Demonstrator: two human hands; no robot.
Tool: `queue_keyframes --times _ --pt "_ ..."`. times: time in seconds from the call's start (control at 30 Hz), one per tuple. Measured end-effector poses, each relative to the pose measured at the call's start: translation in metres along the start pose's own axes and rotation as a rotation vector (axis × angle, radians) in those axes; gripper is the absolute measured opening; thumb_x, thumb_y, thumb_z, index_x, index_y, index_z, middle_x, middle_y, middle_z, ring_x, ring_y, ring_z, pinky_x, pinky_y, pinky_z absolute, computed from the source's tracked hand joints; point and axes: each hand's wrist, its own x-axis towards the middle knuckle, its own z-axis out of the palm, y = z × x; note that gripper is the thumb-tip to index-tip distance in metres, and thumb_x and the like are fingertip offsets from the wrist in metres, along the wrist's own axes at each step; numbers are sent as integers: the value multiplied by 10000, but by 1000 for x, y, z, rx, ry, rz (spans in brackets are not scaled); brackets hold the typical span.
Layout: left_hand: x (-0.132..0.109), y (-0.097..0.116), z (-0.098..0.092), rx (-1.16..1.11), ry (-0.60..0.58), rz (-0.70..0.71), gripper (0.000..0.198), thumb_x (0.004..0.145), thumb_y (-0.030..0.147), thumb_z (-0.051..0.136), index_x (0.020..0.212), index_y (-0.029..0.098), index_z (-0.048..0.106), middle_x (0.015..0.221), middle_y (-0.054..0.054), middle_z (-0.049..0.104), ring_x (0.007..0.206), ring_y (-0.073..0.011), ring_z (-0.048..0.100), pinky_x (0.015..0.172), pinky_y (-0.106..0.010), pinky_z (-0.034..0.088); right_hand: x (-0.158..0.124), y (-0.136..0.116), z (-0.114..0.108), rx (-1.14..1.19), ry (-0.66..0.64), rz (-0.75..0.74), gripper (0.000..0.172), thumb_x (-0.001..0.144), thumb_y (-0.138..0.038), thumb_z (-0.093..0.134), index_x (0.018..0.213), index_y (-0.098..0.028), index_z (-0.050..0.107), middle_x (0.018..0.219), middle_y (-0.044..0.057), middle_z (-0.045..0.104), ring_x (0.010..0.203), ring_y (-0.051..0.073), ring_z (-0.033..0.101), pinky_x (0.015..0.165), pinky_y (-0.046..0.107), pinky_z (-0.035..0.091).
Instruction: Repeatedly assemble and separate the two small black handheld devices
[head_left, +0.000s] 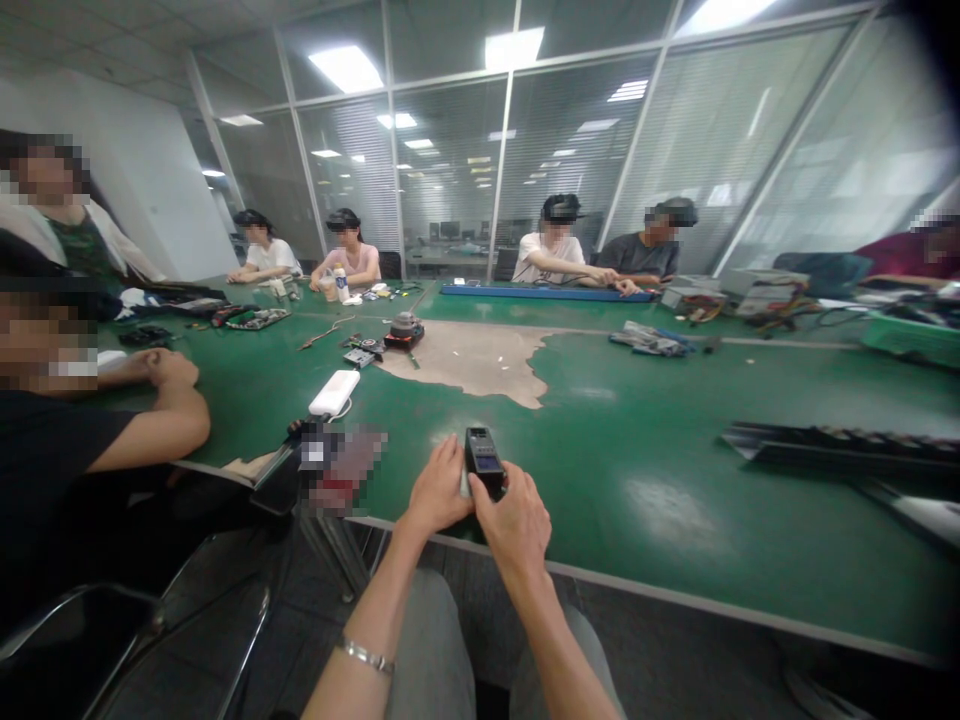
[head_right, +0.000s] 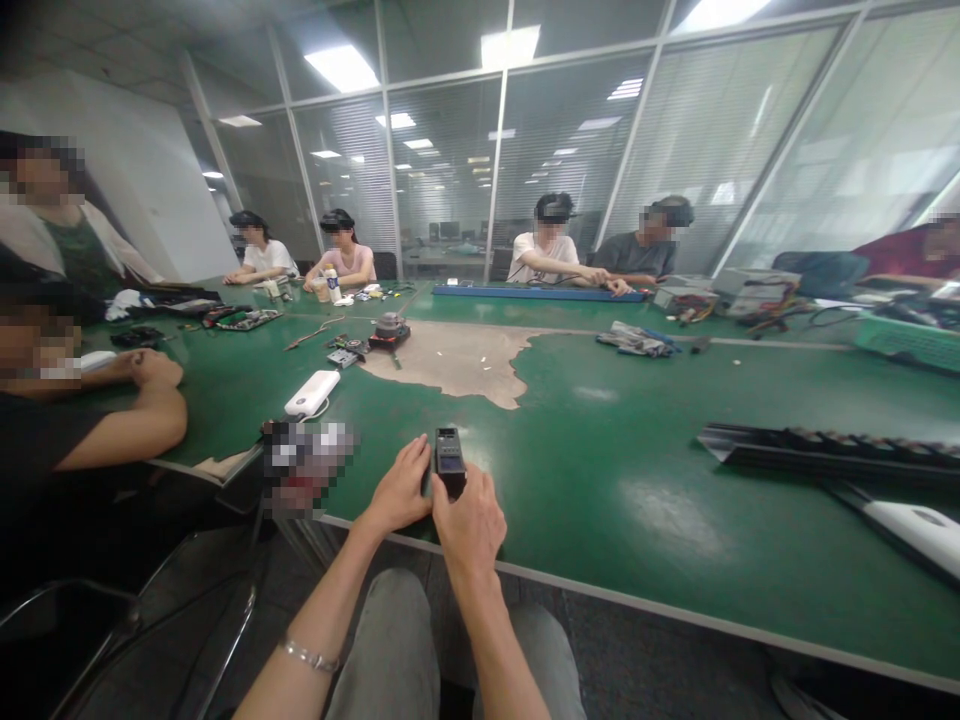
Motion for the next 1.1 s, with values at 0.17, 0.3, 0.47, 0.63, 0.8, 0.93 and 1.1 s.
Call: queue_keyframes --times 0.17,0.3,0.47,0.63,0.8,0.93,1.1 --pt "0 -1 2 0 8 -4 723 698 240 564 1364 75 337 1488 -184 295 1392 -293 246 1151 -441 256 0 0 2 -12 2 18 546 793 -559 553 1190 -187 514 1064 91 599 911 222 592 702 289 381" --pt "-1 -1 2 -15 16 2 683 710 241 566 1351 118 363 1484 -159 313 1389 -290 255 1145 -458 268 4 0 2 -9 -7 0 473 805 -534 545 1124 -184 558 1011 89 612 886 220 591 712 291 378" --pt "-1 -1 1 -42 22 21 699 714 315 616 1344 136 371 1477 -158 323 1390 -293 250 1140 -467 272 9 -3 3 46 34 -38 393 822 -484 535 1061 -179 597 956 84 621 852 207 577 728 291 379" --pt "0 -4 3 -51 3 18 768 699 455 671 1349 168 381 1482 -138 327 1397 -306 230 1132 -493 264 22 -12 -6 136 125 -77 432 824 -518 519 1062 -170 612 937 88 621 827 205 564 730 296 392" --pt "1 -4 3 -20 -22 -24 937 675 653 641 1390 125 347 1506 -172 276 1397 -329 228 1137 -490 244 41 2 -22 166 222 -79 457 826 -540 516 1074 -169 612 922 84 624 814 203 552 753 305 401" --pt "1 -2 2 -6 -22 -40 959 688 686 610 1401 106 339 1512 -173 266 1400 -314 226 1144 -452 243 48 40 -23 119 249 -35 436 811 -525 543 1043 -166 626 904 88 632 807 216 557 772 320 403" --pt "0 1 0 5 -28 -36 930 706 673 599 1401 109 346 1508 -167 279 1398 -313 237 1144 -450 237 45 80 -13 47 239 19 469 807 -529 531 1051 -141 628 929 129 637 856 257 567 770 347 403"
